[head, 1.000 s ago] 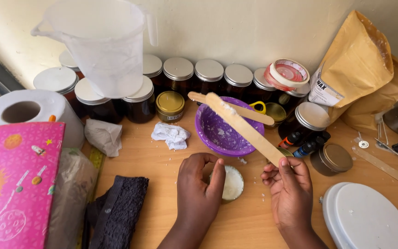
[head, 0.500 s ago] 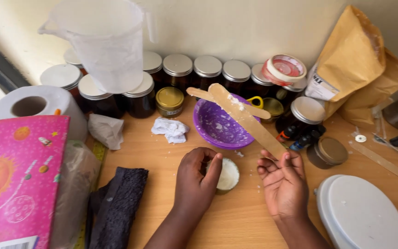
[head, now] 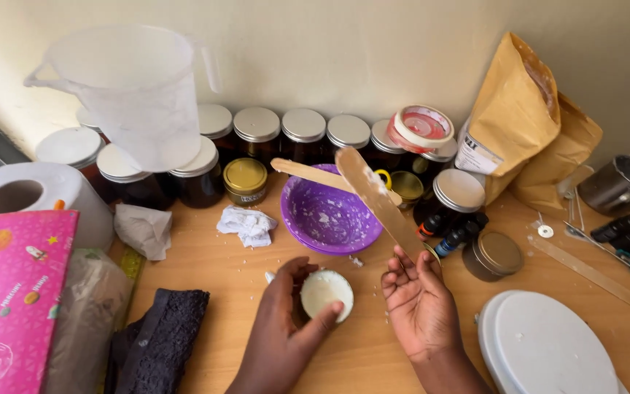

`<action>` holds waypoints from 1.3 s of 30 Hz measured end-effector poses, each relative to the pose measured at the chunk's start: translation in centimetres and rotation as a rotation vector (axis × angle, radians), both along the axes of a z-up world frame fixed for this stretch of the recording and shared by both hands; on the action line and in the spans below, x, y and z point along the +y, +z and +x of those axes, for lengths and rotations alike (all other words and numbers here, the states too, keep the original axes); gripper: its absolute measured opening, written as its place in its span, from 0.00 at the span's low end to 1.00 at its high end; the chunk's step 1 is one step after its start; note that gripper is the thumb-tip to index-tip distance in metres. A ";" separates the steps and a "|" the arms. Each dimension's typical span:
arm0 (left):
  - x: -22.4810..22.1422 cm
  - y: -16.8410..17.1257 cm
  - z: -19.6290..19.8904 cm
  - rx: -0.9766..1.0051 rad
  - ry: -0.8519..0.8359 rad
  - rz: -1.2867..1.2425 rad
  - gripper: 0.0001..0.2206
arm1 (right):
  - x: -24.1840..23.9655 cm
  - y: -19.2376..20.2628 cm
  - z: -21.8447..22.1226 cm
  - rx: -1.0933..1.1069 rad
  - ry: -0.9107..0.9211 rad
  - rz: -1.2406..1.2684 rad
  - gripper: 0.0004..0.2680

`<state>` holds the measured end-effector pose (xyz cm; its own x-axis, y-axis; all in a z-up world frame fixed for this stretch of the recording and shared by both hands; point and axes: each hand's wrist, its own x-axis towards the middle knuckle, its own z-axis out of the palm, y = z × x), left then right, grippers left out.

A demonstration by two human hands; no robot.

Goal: Scraping wax residue from a small metal tin into a purple bowl using a wooden spatula.

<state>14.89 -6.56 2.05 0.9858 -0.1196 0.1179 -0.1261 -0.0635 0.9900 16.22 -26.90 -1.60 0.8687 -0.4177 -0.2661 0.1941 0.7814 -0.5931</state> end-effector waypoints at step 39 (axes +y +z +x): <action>0.8 0.6 2.3 -0.248 -0.304 0.306 0.35 | 0.7 8.3 0.8 0.011 -0.258 -0.271 0.04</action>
<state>17.16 -5.76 2.63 0.8475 -0.4632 0.2592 -0.4135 -0.2699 0.8696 16.97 -26.19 6.70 0.7233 -0.6793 -0.1244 0.3568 0.5218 -0.7749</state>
